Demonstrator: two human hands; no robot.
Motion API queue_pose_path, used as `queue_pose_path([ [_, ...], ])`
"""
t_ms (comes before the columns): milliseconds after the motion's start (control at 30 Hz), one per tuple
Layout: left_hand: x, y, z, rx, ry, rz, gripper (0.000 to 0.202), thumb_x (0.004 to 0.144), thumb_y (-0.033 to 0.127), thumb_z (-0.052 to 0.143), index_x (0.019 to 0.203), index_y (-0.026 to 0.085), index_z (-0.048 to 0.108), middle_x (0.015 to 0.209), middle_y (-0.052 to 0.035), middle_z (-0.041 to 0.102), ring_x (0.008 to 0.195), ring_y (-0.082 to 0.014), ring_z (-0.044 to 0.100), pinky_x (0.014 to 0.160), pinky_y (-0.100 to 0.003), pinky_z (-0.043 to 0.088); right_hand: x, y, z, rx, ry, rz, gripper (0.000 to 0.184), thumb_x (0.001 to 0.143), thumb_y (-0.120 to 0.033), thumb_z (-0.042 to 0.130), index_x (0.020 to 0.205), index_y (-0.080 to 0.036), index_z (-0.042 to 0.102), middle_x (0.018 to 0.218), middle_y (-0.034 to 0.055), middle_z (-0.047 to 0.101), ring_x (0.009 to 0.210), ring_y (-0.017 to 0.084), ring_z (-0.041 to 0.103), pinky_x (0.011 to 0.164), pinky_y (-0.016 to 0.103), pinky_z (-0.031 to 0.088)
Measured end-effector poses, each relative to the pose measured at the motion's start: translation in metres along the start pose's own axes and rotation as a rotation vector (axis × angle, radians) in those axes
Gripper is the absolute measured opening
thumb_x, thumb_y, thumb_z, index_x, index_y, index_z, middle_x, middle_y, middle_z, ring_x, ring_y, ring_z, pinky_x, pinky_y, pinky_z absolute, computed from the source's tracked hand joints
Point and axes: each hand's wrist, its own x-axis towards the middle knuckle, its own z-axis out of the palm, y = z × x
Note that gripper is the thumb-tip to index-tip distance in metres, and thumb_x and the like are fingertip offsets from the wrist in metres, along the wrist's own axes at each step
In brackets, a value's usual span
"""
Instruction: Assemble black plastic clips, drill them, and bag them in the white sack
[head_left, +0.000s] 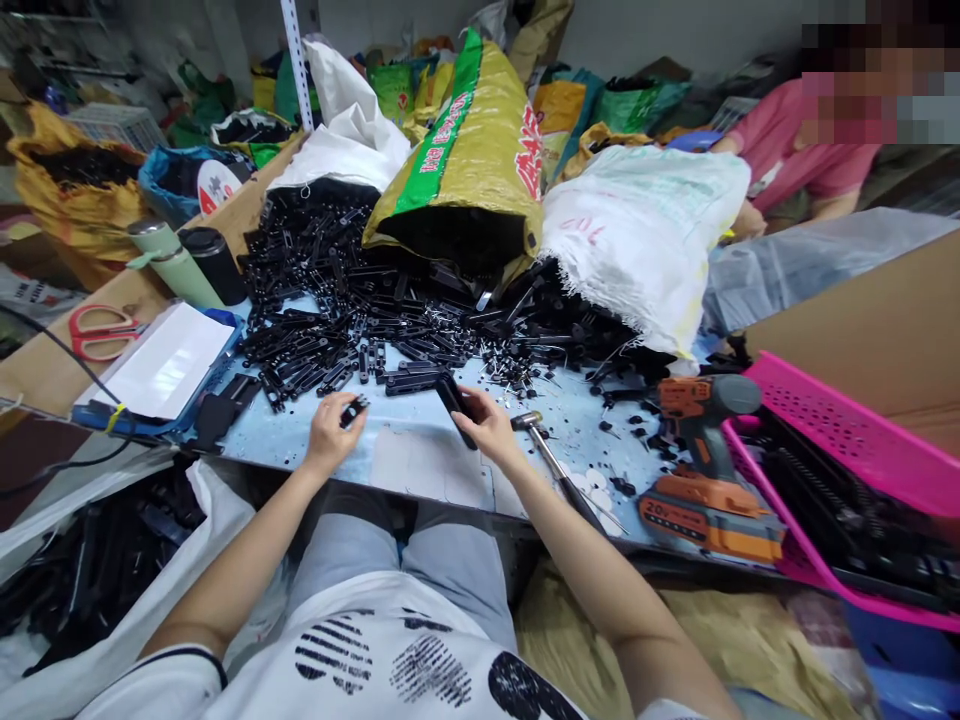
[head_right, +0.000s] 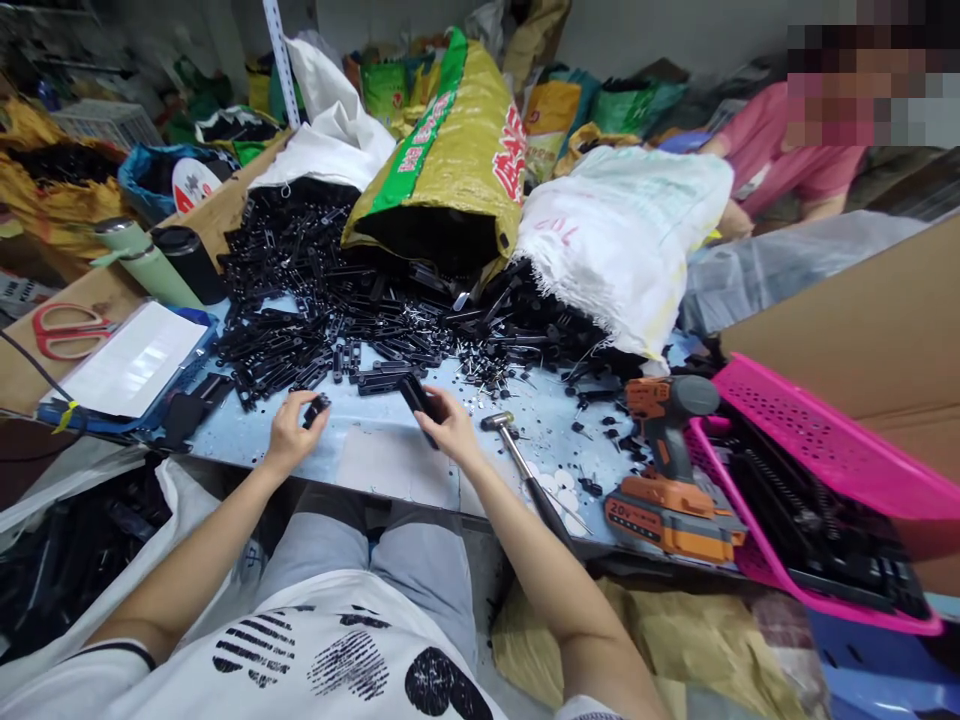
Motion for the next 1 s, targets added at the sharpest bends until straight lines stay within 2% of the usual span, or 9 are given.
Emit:
queue_pose_path([
  [100,-0.002,0.029,0.016,-0.172,-0.142,0.035,0.023,0.087,0.028,0.051,0.107,0.017,0.054,0.098,-0.0082,0.062,0.093,-0.0194,0.060,0.083,-0.033,0.049,-0.017,0.005,0.021,0.300,-0.087,0.026,0.054,0.070,-0.040,0.070,0.117,-0.024,0.046,0.106,0.0065,0.063,0.102,0.023,0.061,0.094,0.046,0.044],
  [200,-0.010,0.040,0.024,-0.178,-0.323,0.030,0.026,0.089,0.024,0.046,0.113,0.017,0.053,0.104,-0.0104,0.061,0.097,-0.0212,0.059,0.085,-0.036,0.049,-0.034,0.016,0.009,0.286,-0.111,0.025,0.059,0.065,-0.036,0.076,0.114,-0.025,0.045,0.107,0.0052,0.063,0.106,0.023,0.059,0.095,0.045,0.045],
  [367,-0.021,0.029,0.020,-0.177,-0.451,-0.024,0.030,0.090,0.024,0.044,0.118,0.016,0.052,0.110,-0.0118,0.059,0.104,-0.0231,0.057,0.089,-0.039,0.048,-0.063,0.026,-0.060,-0.370,-0.106,-0.106,0.046,0.070,-0.041,0.073,0.109,-0.023,0.055,0.104,0.0079,0.063,0.100,0.024,0.059,0.090,0.044,0.046],
  [433,-0.022,0.029,0.020,-0.203,-0.460,-0.057,0.032,0.091,0.025,0.043,0.120,0.016,0.052,0.111,-0.0117,0.059,0.105,-0.0230,0.057,0.091,-0.040,0.047,-0.066,0.023,-0.065,-0.651,-0.218,-0.214,0.037,0.075,-0.043,0.068,0.105,-0.022,0.061,0.107,0.0101,0.062,0.107,0.026,0.055,0.096,0.047,0.041],
  [533,-0.020,0.041,0.026,-0.285,-0.468,-0.085,0.033,0.092,0.025,0.041,0.120,0.016,0.055,0.111,-0.0116,0.060,0.106,-0.0227,0.057,0.093,-0.040,0.046,-0.058,0.016,-0.032,-0.776,-0.294,-0.246,0.041,0.081,-0.046,0.060,0.115,-0.023,0.061,0.108,0.0115,0.062,0.108,0.028,0.053,0.099,0.050,0.036],
  [700,-0.015,0.067,0.036,-0.465,-0.416,-0.156,0.036,0.092,0.028,0.042,0.125,0.018,0.054,0.102,-0.0082,0.062,0.093,-0.0182,0.062,0.084,-0.034,0.050,-0.034,0.003,0.037,-0.134,-0.103,0.048,0.052,0.090,-0.053,0.040,0.132,-0.024,0.048,0.096,0.0068,0.063,0.072,0.017,0.061,0.063,0.031,0.053],
  [800,-0.016,0.077,0.034,-0.471,-0.334,-0.154,0.036,0.091,0.027,0.045,0.125,0.018,0.054,0.104,-0.0085,0.062,0.098,-0.0185,0.060,0.088,-0.033,0.049,-0.027,-0.006,0.041,0.100,-0.172,0.131,0.059,0.088,-0.056,0.041,0.135,-0.020,0.045,0.078,0.0022,0.061,0.056,0.012,0.057,0.051,0.026,0.051],
  [933,-0.017,0.085,0.030,-0.349,-0.336,-0.093,0.038,0.092,0.028,0.043,0.128,0.019,0.052,0.104,-0.0088,0.061,0.097,-0.0187,0.059,0.086,-0.032,0.048,-0.030,-0.013,0.025,-0.030,-0.253,-0.022,0.052,0.085,-0.049,0.051,0.132,-0.024,0.050,0.090,0.0027,0.061,0.056,0.008,0.054,0.055,0.024,0.051],
  [1000,-0.008,0.085,0.028,-0.288,-0.272,-0.094,0.038,0.093,0.029,0.040,0.128,0.019,0.052,0.102,-0.0092,0.060,0.095,-0.0186,0.059,0.084,-0.031,0.049,-0.039,-0.011,0.028,-0.101,-0.293,-0.098,0.049,0.085,-0.046,0.054,0.130,-0.028,0.052,0.097,0.0030,0.061,0.060,0.008,0.056,0.060,0.024,0.052],
])
